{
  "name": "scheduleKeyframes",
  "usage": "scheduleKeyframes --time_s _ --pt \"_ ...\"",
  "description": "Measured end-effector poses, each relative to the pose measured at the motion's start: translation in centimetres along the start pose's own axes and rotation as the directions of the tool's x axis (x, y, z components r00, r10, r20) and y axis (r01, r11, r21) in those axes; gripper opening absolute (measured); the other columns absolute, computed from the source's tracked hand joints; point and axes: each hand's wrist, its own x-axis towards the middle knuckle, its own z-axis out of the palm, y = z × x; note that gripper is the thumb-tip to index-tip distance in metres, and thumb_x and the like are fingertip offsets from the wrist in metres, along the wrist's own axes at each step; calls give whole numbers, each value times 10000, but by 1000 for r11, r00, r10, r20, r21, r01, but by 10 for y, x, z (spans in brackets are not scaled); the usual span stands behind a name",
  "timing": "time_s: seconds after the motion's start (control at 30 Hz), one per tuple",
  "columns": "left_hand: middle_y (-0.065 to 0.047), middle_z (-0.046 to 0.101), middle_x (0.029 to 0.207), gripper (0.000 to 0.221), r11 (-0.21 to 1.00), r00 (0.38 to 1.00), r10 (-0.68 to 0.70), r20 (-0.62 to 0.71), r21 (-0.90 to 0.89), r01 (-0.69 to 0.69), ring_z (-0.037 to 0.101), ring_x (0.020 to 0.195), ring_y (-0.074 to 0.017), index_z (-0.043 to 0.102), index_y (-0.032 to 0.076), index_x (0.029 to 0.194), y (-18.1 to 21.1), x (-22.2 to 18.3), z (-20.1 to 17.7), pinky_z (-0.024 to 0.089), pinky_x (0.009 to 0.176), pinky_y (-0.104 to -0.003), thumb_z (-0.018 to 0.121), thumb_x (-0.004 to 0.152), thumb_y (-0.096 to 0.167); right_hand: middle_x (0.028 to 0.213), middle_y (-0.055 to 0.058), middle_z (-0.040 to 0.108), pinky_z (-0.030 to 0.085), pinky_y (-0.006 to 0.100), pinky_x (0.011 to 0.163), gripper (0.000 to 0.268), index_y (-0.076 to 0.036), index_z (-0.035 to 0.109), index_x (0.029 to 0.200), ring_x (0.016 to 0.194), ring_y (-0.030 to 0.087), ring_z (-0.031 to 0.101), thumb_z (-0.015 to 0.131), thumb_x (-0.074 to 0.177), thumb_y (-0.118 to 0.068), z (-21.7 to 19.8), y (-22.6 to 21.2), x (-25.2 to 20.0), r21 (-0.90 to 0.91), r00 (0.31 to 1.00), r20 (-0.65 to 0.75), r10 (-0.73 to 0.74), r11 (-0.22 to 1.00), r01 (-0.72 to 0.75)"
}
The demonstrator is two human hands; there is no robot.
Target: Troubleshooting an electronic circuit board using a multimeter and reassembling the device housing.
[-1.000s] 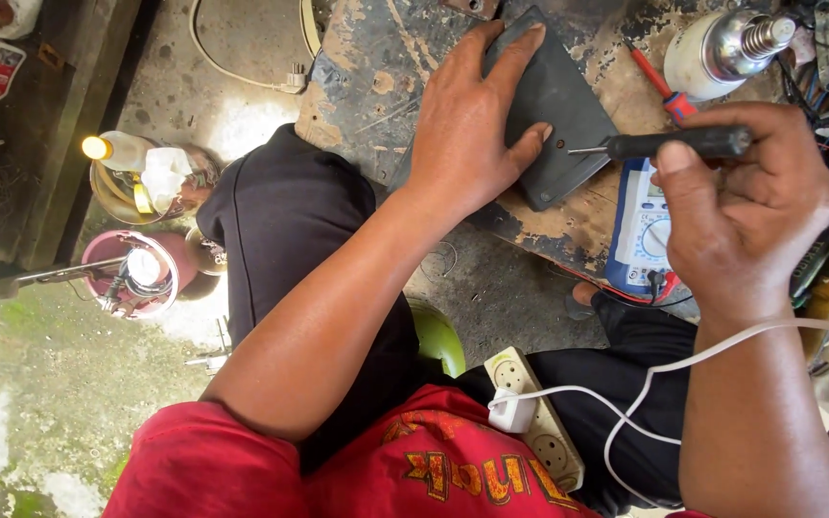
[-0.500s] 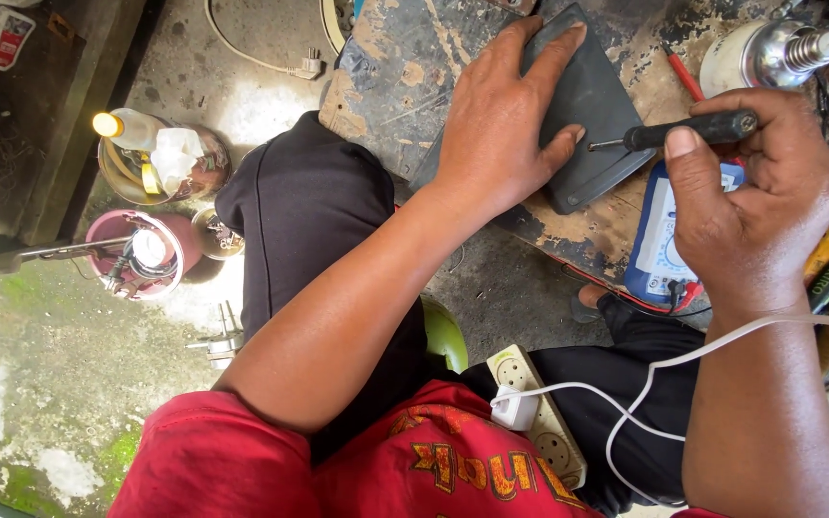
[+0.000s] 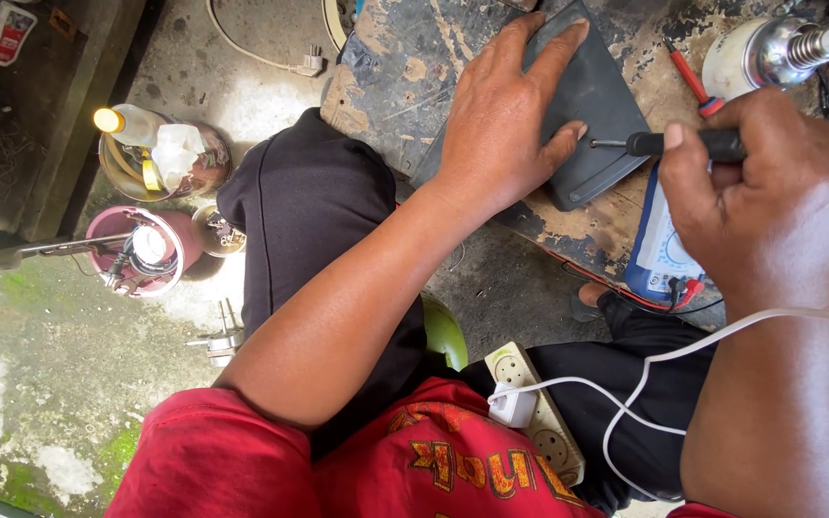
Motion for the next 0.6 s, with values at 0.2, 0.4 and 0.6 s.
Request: scheduleKeyframes --time_s 0.2,0.4,0.6 --pt "-113 452 1548 910 1000 1000 0 13 -6 0 524 1447 -308 450 223 1530 0 0 -2 470 1216 -437 988 808 350 1078 288 639 529 440 814 298 219 581 1358 882 338 610 722 1108 138 2 -25 21 365 999 -26 18 931 -7" --pt "-117 464 1551 911 1000 1000 -4 -1 11 4 551 1445 -311 448 234 1531 0 -1 1 494 1207 -434 986 806 350 1203 307 632 542 480 915 400 187 534 1361 1004 381 680 802 1081 284 3 -28 18 419 998 -52 -32 907 51" --pt "-113 461 1545 897 1000 1000 -15 19 -6 15 545 1430 -314 454 222 1527 1 0 -4 482 1206 -440 971 806 349 1382 378 567 530 497 1017 347 229 515 1372 1151 420 600 585 1033 224 -2 -43 32 508 994 -63 -90 854 109"
